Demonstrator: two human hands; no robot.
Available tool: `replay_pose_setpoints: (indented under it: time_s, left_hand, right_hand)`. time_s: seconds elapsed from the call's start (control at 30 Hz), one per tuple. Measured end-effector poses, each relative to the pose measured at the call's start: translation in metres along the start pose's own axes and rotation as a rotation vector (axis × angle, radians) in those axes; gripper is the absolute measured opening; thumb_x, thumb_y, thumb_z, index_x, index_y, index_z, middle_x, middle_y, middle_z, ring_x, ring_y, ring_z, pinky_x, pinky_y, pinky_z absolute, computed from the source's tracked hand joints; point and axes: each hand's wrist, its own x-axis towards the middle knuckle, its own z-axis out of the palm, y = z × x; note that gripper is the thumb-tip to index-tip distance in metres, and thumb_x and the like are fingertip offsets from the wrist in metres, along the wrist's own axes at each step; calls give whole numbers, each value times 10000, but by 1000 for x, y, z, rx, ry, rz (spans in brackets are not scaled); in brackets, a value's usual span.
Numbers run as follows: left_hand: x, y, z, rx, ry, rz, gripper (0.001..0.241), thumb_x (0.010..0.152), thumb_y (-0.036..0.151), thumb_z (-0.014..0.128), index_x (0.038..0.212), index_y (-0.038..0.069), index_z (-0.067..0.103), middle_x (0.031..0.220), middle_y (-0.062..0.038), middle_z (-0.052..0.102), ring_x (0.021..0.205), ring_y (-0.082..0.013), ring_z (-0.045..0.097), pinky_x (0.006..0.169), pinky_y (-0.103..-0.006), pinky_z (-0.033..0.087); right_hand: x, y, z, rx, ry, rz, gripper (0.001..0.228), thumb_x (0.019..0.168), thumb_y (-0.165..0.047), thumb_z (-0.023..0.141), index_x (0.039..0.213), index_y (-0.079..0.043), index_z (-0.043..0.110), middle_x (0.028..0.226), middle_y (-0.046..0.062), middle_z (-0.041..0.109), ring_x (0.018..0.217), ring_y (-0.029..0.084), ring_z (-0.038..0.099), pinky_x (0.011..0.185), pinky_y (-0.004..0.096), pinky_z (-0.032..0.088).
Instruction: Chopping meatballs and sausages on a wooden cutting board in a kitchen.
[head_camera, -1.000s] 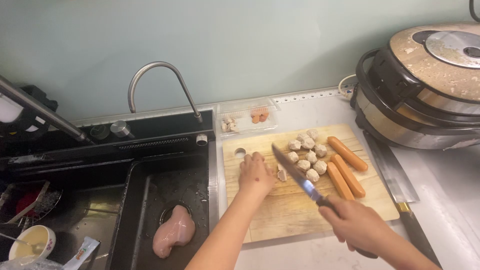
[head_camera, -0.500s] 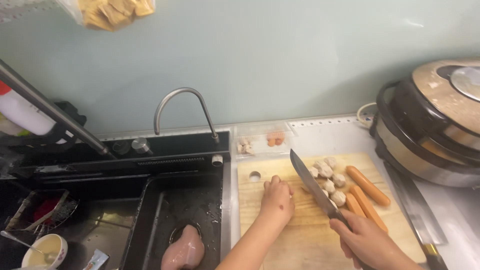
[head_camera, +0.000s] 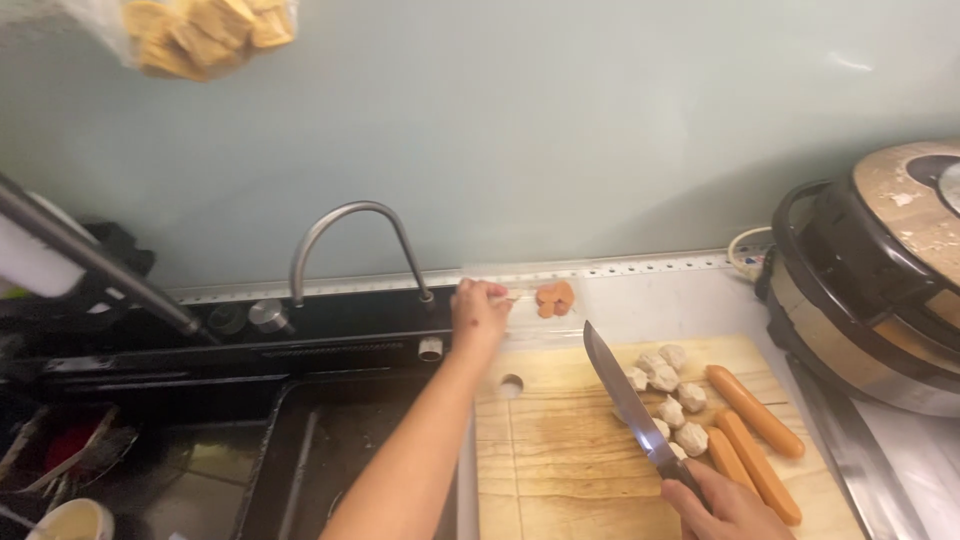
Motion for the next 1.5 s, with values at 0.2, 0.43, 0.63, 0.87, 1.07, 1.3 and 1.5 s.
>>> replay_pose_setpoints:
  time_s: [0.2, 0.43, 0.63, 0.87, 1.07, 1.3, 1.5]
  left_hand:
    - [-22, 38, -9, 159, -91, 186, 281, 714, 188, 830, 981, 118, 777, 1148, -105, 672, 1175, -363, 530, 976, -510, 426]
    - [-127, 123, -4, 59, -582, 140, 269, 813, 250, 769, 1048, 144, 692, 1125, -89, 661, 1069, -312, 628, 937, -453, 506]
    - [-152, 118, -2, -116, -530, 220, 244, 822, 183, 732, 1058, 132, 702, 1041, -84, 653, 1037, -288, 644, 863, -429, 545]
    - [-161, 121, -13, -59, -482, 218, 333, 756, 181, 779, 1070, 113, 691, 1006, -96, 654, 1008, -313, 633, 848, -439, 528]
    - [-163, 119, -29, -60, -450, 92, 278, 837, 213, 737, 1099, 123, 712, 1051, -86, 650, 1030, -295, 650, 885, -425, 536]
    - [-178, 88, -49, 61, -353, 171, 430, 731, 142, 824, 1141, 51, 730, 1039, -153, 606, 1019, -349, 615, 848, -447, 507]
    - [-178, 77, -41, -139, -381, -54, 395, 788, 121, 799, 1158, 15, 710, 1022, -144, 683, 902, -268, 693, 828, -364, 560]
  right_hand:
    - [-32, -27, -25, 258, 51, 60, 303, 982, -394, 633, 1000, -94, 668, 515, 87, 553, 425, 181, 529, 443, 338, 395]
    - [-55, -48, -46, 460, 110, 78, 320, 993, -361, 593, 1015, -42, 600, 517, 70, 553, 379, 198, 536, 381, 352, 424]
    - [-70, -57, -41, 471, 71, 135, 290, 1013, -358, 580, 1017, -69, 607, 522, 85, 534, 371, 195, 505, 387, 346, 408]
    - [-81, -64, -22, 342, 53, 79, 350, 1008, -373, 588, 896, -42, 595, 530, 78, 580, 385, 194, 558, 407, 341, 451]
    - [-92, -71, -25, 282, 118, 85, 354, 995, -381, 605, 863, -53, 605, 529, 86, 599, 404, 200, 580, 430, 354, 469]
    - [-103, -101, 8, 72, 67, 129, 327, 985, -427, 583, 898, -115, 628, 586, 113, 663, 466, 236, 642, 514, 384, 525]
    - [-72, -50, 46, -437, 388, -287, 328, 904, -440, 548, 1021, -138, 598, 739, 151, 732, 714, 360, 713, 657, 536, 539]
